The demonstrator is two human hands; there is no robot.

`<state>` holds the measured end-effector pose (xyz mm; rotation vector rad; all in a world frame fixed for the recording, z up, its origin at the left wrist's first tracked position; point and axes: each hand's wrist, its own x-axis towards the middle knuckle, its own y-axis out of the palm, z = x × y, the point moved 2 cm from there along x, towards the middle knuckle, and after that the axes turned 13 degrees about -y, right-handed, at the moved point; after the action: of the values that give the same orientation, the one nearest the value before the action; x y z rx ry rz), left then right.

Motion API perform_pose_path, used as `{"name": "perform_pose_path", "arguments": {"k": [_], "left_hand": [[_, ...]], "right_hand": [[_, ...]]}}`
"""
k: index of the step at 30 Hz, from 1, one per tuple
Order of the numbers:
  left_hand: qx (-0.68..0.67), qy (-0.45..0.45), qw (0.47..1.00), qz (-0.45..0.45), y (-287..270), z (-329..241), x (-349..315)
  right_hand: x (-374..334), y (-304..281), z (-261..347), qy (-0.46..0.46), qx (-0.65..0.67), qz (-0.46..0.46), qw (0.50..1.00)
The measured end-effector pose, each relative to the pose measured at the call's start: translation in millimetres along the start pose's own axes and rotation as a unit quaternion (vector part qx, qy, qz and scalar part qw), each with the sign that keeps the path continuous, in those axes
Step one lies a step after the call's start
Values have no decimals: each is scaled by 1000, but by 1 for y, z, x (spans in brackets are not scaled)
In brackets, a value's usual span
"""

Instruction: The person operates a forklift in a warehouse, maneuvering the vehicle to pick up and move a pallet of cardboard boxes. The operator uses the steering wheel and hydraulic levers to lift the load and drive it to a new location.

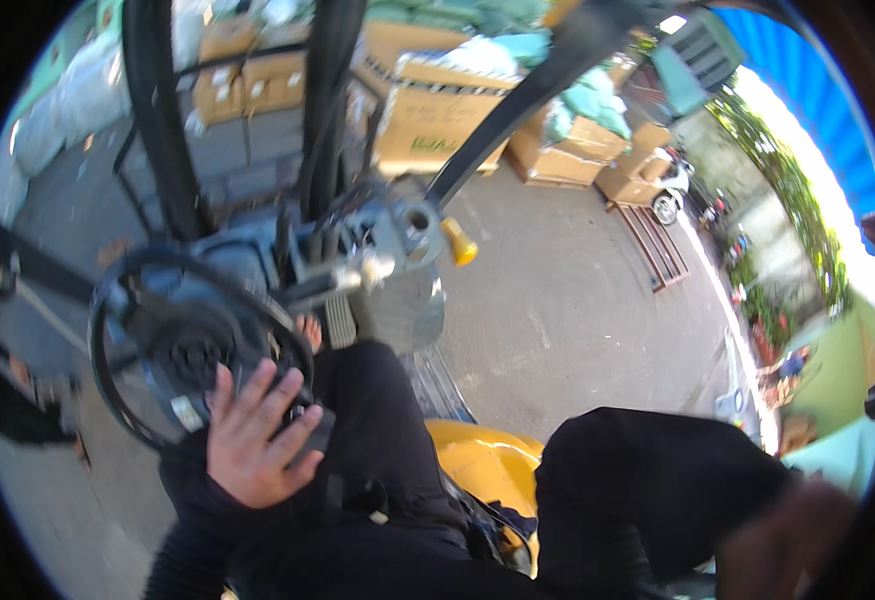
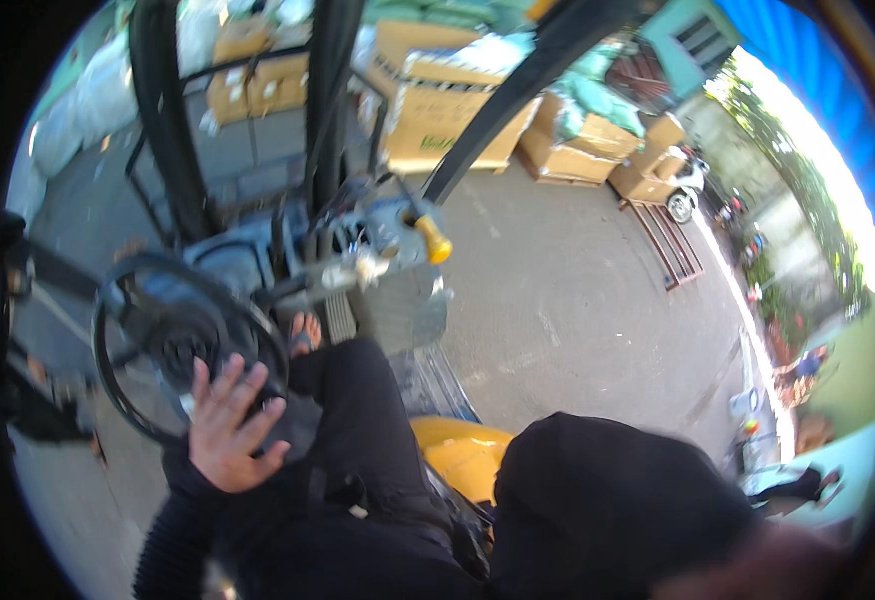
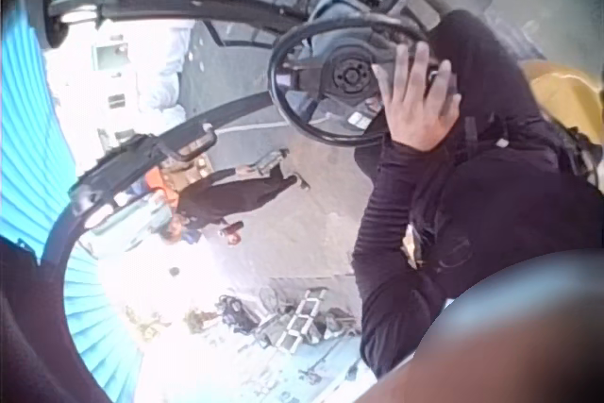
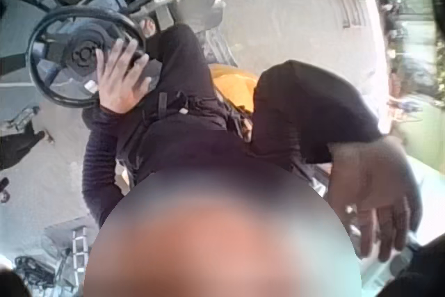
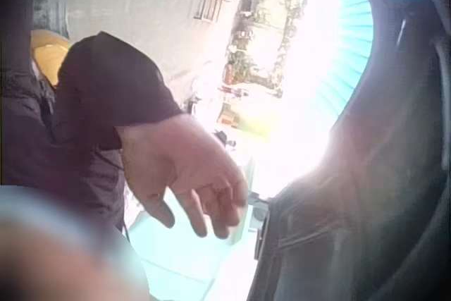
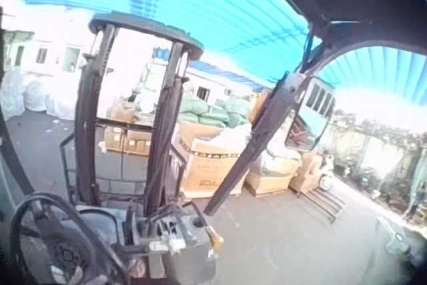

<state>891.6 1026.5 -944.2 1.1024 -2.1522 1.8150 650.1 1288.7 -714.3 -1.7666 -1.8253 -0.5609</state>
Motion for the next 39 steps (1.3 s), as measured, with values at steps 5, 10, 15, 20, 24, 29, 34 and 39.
{"name": "perform_pose_path", "arguments": {"k": [5,10,15,20,24,29,34,39], "left_hand": [[41,8,998,53,54,-9,32],[35,50,998,16,76,3,45],[13,57,998,-16,73,2,44],[-6,36,999,-32,83,10,32],[172,125,973,-90,90,19,28],[20,99,992,-73,80,16,36],[-16,17,998,-62,71,1,38],[-13,26,997,-76,69,0,42]], "right_hand": [[-169,-77,25,440,-425,2,791],[-316,-90,22,634,-509,312,491],[-358,-68,8,682,-473,407,382],[-328,32,-99,501,-342,512,609],[-275,180,-167,345,-128,505,781],[-238,262,-147,227,10,538,812],[-213,279,-124,169,71,542,820],[-200,292,-109,133,98,542,824]]}}
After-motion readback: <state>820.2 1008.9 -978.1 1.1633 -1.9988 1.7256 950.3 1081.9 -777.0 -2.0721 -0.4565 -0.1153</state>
